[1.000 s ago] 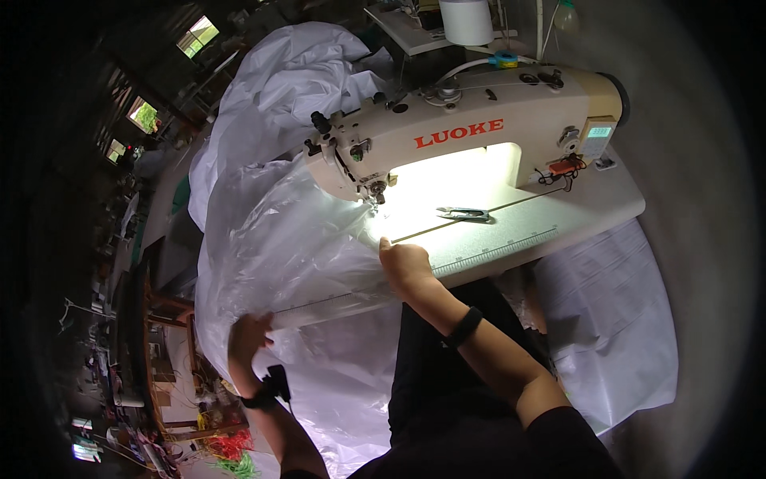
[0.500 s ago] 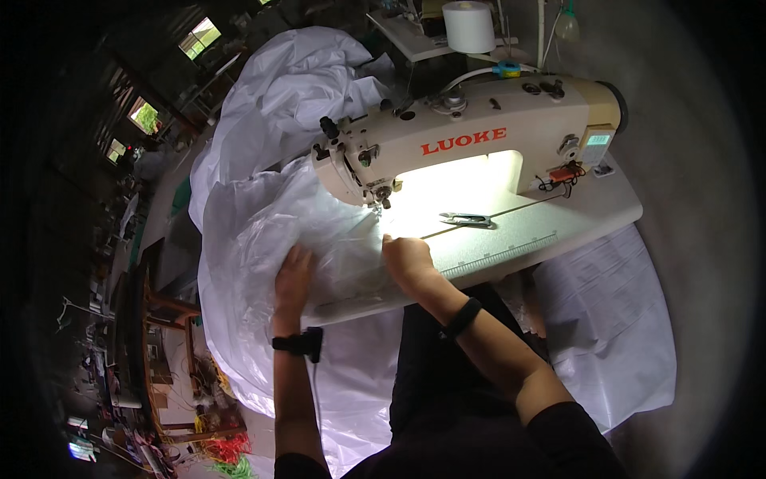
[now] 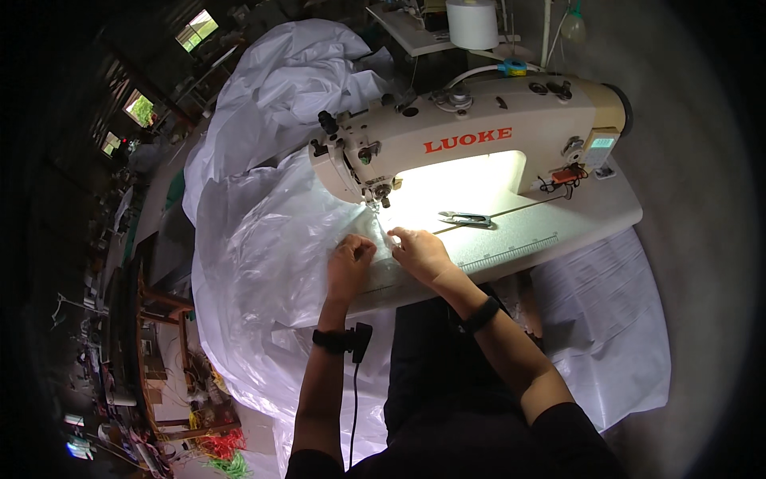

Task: Sewing together large sheets of white plastic or woven material using an industrial sewing machine.

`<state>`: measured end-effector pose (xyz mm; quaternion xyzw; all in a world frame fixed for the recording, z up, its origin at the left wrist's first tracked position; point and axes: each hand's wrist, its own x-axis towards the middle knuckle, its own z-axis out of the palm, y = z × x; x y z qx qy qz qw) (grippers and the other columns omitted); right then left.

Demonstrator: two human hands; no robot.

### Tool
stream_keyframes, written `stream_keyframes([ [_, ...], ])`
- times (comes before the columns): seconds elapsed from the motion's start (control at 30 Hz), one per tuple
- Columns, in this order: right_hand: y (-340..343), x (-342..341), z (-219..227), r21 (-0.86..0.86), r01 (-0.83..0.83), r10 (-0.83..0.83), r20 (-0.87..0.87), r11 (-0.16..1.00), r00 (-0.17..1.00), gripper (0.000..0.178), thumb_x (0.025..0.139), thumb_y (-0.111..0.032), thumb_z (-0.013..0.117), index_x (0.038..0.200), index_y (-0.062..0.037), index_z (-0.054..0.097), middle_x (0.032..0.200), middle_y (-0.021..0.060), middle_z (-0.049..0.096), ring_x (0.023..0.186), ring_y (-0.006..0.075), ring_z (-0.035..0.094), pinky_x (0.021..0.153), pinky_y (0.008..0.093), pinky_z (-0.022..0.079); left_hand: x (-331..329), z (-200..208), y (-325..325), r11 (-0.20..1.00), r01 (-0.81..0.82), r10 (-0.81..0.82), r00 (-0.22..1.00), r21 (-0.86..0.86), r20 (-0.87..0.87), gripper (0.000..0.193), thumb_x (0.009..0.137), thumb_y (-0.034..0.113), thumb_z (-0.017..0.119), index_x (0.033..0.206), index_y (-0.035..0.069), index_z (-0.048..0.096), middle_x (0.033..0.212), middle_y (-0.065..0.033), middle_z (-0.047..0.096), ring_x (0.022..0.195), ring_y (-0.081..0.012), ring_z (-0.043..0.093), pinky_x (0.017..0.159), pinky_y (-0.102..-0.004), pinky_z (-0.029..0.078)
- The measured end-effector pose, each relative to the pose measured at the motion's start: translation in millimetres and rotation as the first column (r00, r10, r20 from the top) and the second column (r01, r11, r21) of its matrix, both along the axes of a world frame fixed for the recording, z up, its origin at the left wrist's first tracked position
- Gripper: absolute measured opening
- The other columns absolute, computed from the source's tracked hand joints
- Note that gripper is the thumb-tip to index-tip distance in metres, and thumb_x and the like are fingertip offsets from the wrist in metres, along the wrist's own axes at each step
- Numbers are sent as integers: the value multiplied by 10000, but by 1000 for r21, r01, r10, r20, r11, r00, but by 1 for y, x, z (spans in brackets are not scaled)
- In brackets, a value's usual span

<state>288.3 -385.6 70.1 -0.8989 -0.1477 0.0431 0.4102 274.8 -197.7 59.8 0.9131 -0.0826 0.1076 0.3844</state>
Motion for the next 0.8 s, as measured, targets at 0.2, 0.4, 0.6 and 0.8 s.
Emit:
stream_keyframes([
  [0.2,9,-3,5,-45,71,-70,36,996,997,327,882,-322,616,1114,-96,663,805,162,693,789,339,676,732,420,534,16,-4,-3,992,-51,41,996,117,80,149,864,192,641,883,44,631,860,-105,639,740,-284,630,696,-376,492],
  [0.4,28,4,-3,-232,189,-144,197,954,970,312,863,-358,659,1025,-97,604,747,133,678,745,341,678,662,419,523,24,4,-6,980,-87,55,983,178,178,108,845,140,636,886,42,620,890,-118,655,817,-302,642,731,-411,506],
  [0.6,28,6,-6,-296,234,-190,171,926,967,301,866,-341,657,1034,-102,588,757,124,683,735,333,679,660,431,522,9,-2,-9,984,66,-115,944,164,310,138,834,67,620,954,31,677,1012,-128,690,934,-301,643,838,-394,505],
  [0.8,17,-7,-10,-169,172,-146,157,971,977,193,885,-277,612,907,-86,591,788,134,683,765,326,678,678,428,530,1,-3,-13,953,57,-157,933,296,325,222,844,140,632,1048,83,702,1156,-45,678,996,-238,601,899,-394,464],
])
